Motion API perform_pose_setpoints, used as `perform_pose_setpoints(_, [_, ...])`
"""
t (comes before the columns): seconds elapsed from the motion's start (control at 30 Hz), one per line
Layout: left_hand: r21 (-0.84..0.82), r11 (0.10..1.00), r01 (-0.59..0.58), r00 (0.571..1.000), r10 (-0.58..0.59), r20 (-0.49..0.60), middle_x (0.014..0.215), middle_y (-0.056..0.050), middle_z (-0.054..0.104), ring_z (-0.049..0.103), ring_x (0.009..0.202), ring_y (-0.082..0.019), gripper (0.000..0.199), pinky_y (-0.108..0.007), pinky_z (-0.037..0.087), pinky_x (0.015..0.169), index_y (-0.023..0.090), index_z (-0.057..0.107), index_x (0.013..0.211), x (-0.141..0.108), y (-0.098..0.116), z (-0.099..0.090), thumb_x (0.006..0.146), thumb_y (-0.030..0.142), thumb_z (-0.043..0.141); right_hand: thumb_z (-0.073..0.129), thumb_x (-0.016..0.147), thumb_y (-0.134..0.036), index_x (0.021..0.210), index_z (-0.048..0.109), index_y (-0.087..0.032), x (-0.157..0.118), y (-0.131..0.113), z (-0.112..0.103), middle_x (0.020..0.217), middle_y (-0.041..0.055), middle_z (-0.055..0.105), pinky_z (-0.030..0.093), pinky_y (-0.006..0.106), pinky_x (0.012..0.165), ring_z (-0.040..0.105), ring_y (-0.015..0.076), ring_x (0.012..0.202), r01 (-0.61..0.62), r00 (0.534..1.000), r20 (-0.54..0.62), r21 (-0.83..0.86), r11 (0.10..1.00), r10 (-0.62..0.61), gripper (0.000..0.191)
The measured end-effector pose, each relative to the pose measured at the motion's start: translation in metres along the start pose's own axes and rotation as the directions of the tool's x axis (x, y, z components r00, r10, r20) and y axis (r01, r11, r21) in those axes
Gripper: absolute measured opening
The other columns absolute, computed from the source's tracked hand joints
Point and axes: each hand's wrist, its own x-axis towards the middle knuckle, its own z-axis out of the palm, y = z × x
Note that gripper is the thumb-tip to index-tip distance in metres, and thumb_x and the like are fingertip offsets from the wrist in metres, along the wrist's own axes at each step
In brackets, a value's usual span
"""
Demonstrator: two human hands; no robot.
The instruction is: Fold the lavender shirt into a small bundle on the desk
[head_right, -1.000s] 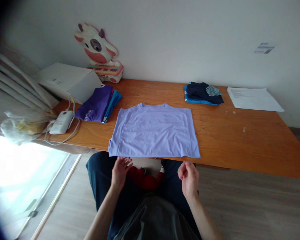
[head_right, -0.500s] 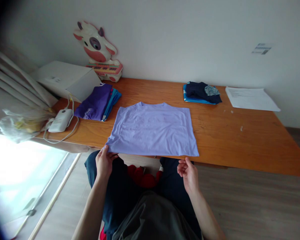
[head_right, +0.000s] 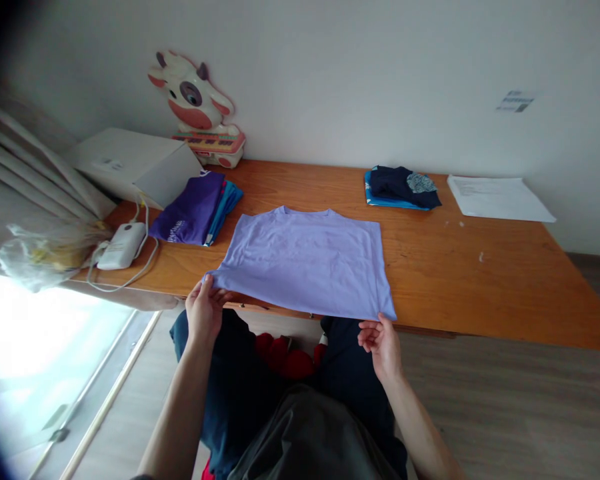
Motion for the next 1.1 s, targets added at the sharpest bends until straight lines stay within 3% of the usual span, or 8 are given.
perform_pose_setpoints(0.33, [0.051,0.998,-0.036,0.999,0.036,0.011,0.067,0.008,0.062,0.063,0.054,-0.009,0.046,-0.02,0.062,0.057,0.019,0.066,0.09,0.011,0.002,-0.014,0.075,0.048,0.099,0.079,0.084,-0.055,0.074,0.083,-0.015,-0.009,-0.01,-0.022,0.064,0.0118,0.074,0.045,0.027,0.047,0.069,0.0205,0.054,0.3,0.95,-0.049,-0.144,0.943,-0.31,0.041])
perform_pose_setpoints(0.57, [0.138,0.987,-0.078,0.997,0.073,0.041,0.079,0.004,0.075,0.07,0.059,-0.011,0.07,-0.023,0.066,0.06,0.025,0.072,0.142,0.002,0.007,-0.021,0.079,0.045,0.097,0.088,0.079,-0.051,0.08,0.069,-0.02,-0.005,-0.023,-0.021,0.066,0.0071,0.077,0.047,0.028,0.043,0.071,0.0233,0.05,0.342,0.923,-0.135,-0.139,0.929,-0.36,0.036])
perform_pose_setpoints(0.73, [0.189,0.979,-0.072,0.992,0.05,0.12,0.1,-0.004,0.081,0.076,0.065,-0.014,0.047,-0.027,0.069,0.059,0.02,0.08,0.114,0.002,0.015,-0.022,0.08,0.048,0.095,0.093,0.077,-0.045,0.085,0.064,-0.023,-0.005,-0.032,-0.021,0.066,0.0024,0.075,0.053,0.029,0.046,0.076,0.0263,0.057,0.413,0.897,-0.117,-0.123,0.903,-0.426,0.037])
perform_pose_setpoints(0.8, [0.186,0.98,-0.075,0.986,0.045,0.16,0.1,-0.005,0.081,0.076,0.063,-0.015,0.049,-0.028,0.069,0.057,0.021,0.081,0.118,0.002,0.019,-0.022,0.08,0.048,0.095,0.092,0.078,-0.042,0.084,0.065,-0.024,-0.006,-0.037,-0.022,0.07,0.0014,0.075,0.054,0.029,0.048,0.078,0.0264,0.063,0.462,0.873,-0.113,-0.125,0.878,-0.475,0.033])
perform_pose_setpoints(0.9, [0.187,0.981,-0.054,0.971,0.008,0.239,0.088,-0.003,0.079,0.075,0.056,-0.017,0.055,-0.03,0.068,0.053,0.023,0.08,0.127,0.001,0.024,-0.022,0.08,0.046,0.095,0.089,0.082,-0.036,0.075,0.066,-0.022,-0.009,-0.049,-0.021,0.114,0.0075,0.084,0.052,0.028,0.046,0.071,0.0153,0.061,0.601,0.767,-0.124,-0.203,0.773,-0.629,0.028])
perform_pose_setpoints(0.97, [0.184,0.982,-0.036,0.959,-0.017,0.282,0.081,-0.003,0.077,0.075,0.054,-0.019,0.047,-0.031,0.067,0.052,0.021,0.082,0.118,0.001,0.027,-0.024,0.08,0.044,0.094,0.087,0.083,-0.033,0.065,0.061,-0.019,-0.01,-0.06,-0.021,0.142,0.009,0.077,0.048,0.027,0.044,0.062,0.0083,0.057,0.687,0.688,-0.095,-0.236,0.687,-0.72,0.035])
perform_pose_setpoints(1.03, [0.168,0.985,-0.028,0.954,-0.023,0.298,0.078,-0.004,0.075,0.076,0.057,-0.021,0.035,-0.032,0.068,0.053,0.019,0.083,0.104,0.002,0.03,-0.026,0.079,0.041,0.093,0.086,0.083,-0.033,0.062,0.059,-0.019,-0.005,-0.071,-0.022,0.14,0.0101,0.078,0.044,0.027,0.042,0.06,0.0085,0.057,0.714,0.681,-0.028,-0.2,0.671,-0.732,0.037])
perform_pose_setpoints(1.1, [0.14,0.99,-0.027,0.951,-0.017,0.309,0.081,-0.007,0.077,0.079,0.065,-0.023,0.031,-0.033,0.069,0.055,0.017,0.083,0.098,0.002,0.033,-0.027,0.077,0.038,0.093,0.086,0.082,-0.034,0.064,0.064,-0.021,0.005,-0.082,-0.024,0.118,0.0106,0.083,0.044,0.027,0.042,0.066,0.0147,0.063,0.702,0.708,0.029,-0.136,0.699,-0.706,0.031])
